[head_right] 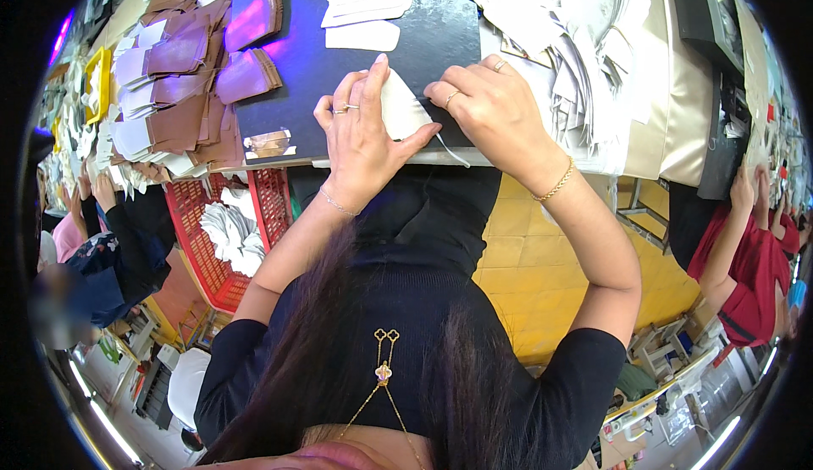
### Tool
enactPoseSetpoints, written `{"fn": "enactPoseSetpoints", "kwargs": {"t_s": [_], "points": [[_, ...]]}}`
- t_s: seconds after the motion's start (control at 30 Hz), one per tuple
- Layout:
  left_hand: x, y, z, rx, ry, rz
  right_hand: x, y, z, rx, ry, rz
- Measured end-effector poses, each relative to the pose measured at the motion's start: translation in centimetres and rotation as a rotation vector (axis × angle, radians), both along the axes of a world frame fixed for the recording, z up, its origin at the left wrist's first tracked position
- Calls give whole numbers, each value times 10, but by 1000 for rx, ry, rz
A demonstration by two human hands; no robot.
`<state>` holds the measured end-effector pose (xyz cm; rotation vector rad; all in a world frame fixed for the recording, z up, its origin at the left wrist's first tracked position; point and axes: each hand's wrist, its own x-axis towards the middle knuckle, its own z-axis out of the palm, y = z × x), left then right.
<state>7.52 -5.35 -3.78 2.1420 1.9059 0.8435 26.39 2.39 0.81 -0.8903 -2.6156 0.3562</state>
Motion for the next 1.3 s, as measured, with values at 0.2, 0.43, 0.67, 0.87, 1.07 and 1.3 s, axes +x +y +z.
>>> {"fn": "enactPoseSetpoints", "kwargs": {"t_s": [0.2, 0.43, 0.67, 0.87, 1.07, 1.3], "points": [[0, -1, 1, -28, -4, 3, -5, 7, 1, 7, -30, -2], [0, 1, 0, -24, -34, 3, -8, 15, 6, -65, -88, 14], [-1, 0, 1, -31, -43, -3, -12, 15, 5, -48, -132, -5], [-1, 1, 0, -25, -19, -9, -16, 18, 2, -51, -121, -35], [-1, 0, -1, -36, 7, -18, -23, 46, -4, -3, -110, 100], [-1, 1, -2, -37, 8, -15, -34, 78, -7, -163, -12, 168]]}}
